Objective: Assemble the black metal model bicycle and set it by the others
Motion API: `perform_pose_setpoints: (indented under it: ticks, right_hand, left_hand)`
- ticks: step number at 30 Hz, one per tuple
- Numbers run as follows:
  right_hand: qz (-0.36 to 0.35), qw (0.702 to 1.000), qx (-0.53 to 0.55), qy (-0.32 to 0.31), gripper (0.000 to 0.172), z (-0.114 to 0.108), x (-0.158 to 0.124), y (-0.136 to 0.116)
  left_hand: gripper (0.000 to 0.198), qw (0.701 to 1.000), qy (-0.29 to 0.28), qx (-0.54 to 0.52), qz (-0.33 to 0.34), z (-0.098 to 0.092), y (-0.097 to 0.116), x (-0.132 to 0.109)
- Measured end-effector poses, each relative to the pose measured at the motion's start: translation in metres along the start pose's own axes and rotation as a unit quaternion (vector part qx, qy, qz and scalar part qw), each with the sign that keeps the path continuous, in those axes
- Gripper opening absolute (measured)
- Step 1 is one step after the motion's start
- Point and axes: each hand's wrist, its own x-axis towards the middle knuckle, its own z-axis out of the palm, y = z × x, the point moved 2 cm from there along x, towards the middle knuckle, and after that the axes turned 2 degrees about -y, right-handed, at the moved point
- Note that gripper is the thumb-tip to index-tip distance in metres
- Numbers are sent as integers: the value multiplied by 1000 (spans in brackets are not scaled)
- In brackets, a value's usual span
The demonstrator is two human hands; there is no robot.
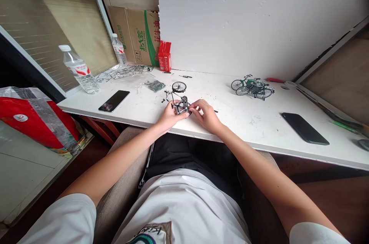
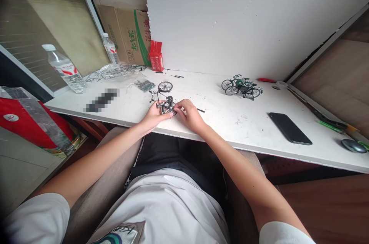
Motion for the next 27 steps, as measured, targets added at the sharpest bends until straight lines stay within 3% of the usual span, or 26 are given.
perform_pose_setpoints:
  ticks: [27]
  right_hand:
    - [11,1000,8,-9,18,5,-3,4]
  left_hand:
    - [80,997,-24,44,55,1,-7,1]
